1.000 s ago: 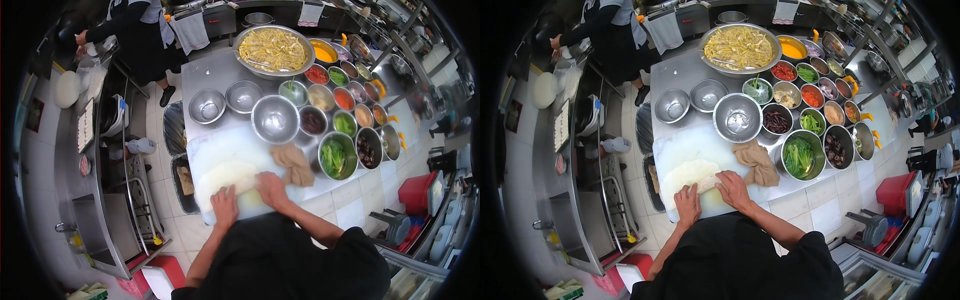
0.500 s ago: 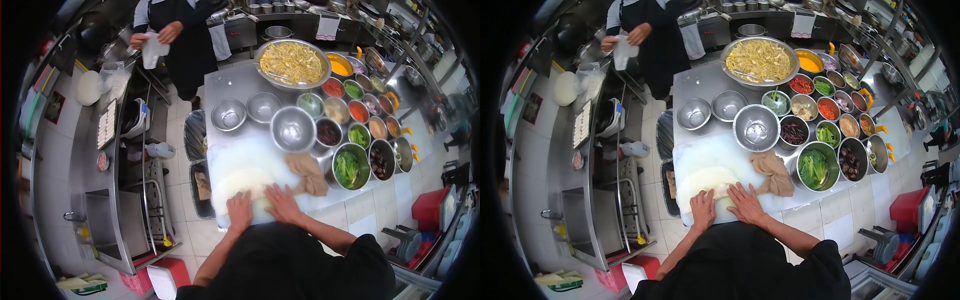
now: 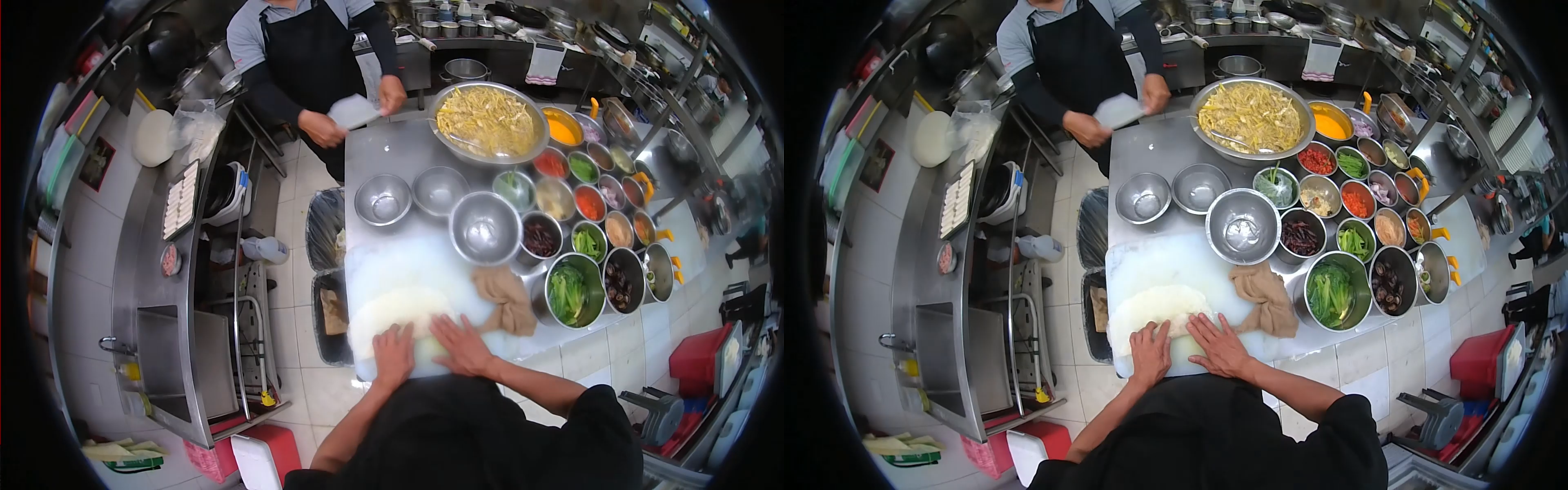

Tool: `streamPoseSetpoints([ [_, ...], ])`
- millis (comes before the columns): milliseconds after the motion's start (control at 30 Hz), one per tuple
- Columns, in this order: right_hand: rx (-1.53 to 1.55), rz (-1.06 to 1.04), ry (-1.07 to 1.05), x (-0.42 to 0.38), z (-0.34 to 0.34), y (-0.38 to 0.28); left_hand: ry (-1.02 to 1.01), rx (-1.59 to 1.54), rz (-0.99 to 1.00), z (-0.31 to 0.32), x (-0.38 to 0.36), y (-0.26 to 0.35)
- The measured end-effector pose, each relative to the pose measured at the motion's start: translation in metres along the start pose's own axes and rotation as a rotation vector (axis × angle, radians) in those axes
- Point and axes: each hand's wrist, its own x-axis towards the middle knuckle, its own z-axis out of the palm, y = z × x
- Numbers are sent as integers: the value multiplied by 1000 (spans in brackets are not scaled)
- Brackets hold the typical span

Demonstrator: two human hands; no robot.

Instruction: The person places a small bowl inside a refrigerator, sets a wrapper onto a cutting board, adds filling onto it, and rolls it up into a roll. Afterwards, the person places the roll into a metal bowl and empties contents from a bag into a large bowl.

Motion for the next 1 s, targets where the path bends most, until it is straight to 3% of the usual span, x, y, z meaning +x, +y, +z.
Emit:
streamPoseSetpoints([
  [333,-80,82,-92,-10,-21,5,7,-3,-3,-3,-1,2],
  [500,-20,171,39,-5,-20,2,26,-11,5,-4,1,2],
  [600,-77,49,11,13,-23,-7,26,-1,1,-6,2,5],
  [1000,-84,33,-21,18,0,2,6,0,-36,0,-2,1],
])
